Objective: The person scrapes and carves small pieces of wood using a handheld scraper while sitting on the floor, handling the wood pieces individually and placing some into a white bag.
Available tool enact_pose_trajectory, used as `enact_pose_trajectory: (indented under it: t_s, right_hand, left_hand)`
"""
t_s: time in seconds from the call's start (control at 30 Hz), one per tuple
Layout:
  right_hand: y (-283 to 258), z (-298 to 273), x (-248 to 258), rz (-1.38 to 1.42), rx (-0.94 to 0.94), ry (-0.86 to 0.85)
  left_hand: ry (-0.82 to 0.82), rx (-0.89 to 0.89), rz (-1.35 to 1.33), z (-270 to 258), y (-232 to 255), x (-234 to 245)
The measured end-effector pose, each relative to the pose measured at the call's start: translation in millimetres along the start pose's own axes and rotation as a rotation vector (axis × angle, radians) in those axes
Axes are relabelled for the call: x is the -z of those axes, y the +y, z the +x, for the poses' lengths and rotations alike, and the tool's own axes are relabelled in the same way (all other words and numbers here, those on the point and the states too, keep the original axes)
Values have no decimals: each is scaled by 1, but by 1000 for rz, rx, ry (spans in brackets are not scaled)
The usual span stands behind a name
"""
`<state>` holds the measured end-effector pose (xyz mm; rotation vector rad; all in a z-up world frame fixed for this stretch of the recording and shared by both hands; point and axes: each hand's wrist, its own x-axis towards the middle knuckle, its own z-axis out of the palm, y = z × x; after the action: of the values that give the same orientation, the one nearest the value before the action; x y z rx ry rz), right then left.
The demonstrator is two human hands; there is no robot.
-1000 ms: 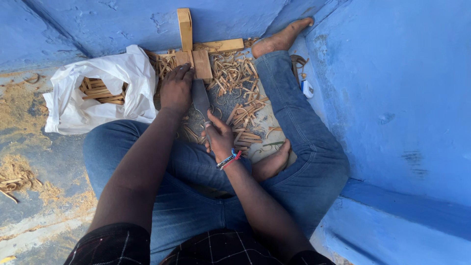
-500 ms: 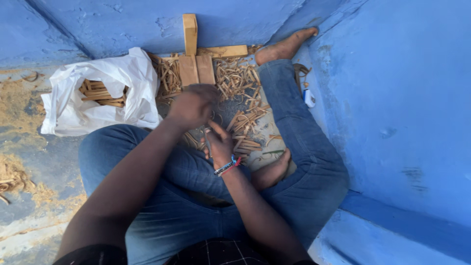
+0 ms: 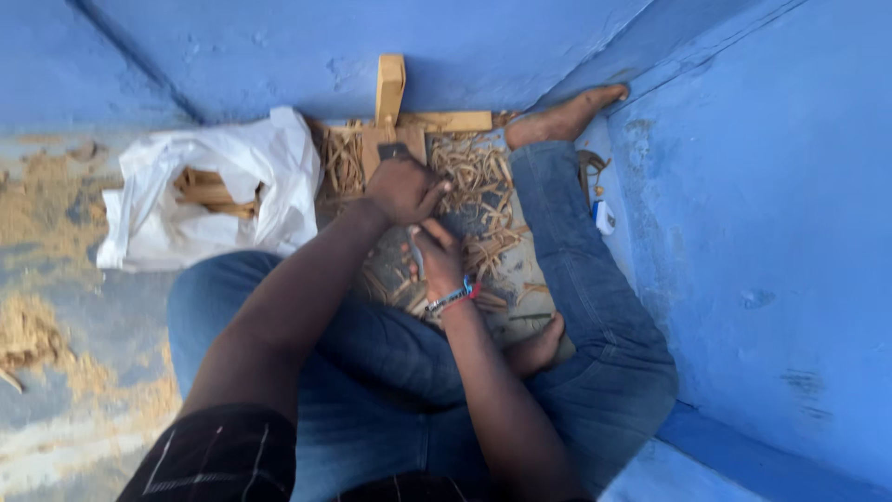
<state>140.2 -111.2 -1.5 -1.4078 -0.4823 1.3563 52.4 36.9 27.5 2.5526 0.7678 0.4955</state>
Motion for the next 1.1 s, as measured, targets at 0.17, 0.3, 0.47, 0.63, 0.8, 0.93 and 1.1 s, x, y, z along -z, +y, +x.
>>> enact_pose_trajectory:
  t_s: [0.17,0.3,0.47,0.63,0.8,0.93,1.1]
  right_hand:
    - [14,7,2,28,-33,14]
    - [13,32,6,15,-94,44]
    - [14,29,1,59,-120,43]
    - [4,22,-17,88,-4,-4]
    - [-25,-18,-21,44,198,46]
    - [-70,-42,-21,107,483,149]
    - [-85,-65,14,6,396,162]
  left_hand:
    - [130,9,-120,0,-4,-3]
    - [36,152,-65,13,-16,-8]
    - [191,103,-201,8,-15,-8]
    - [506,62,-475,-7,-8,13]
    - [766,258,-279,-47,-8,37]
    - [635,344,-119,-53,-6,41]
    - [306,236,86,-60,4,21]
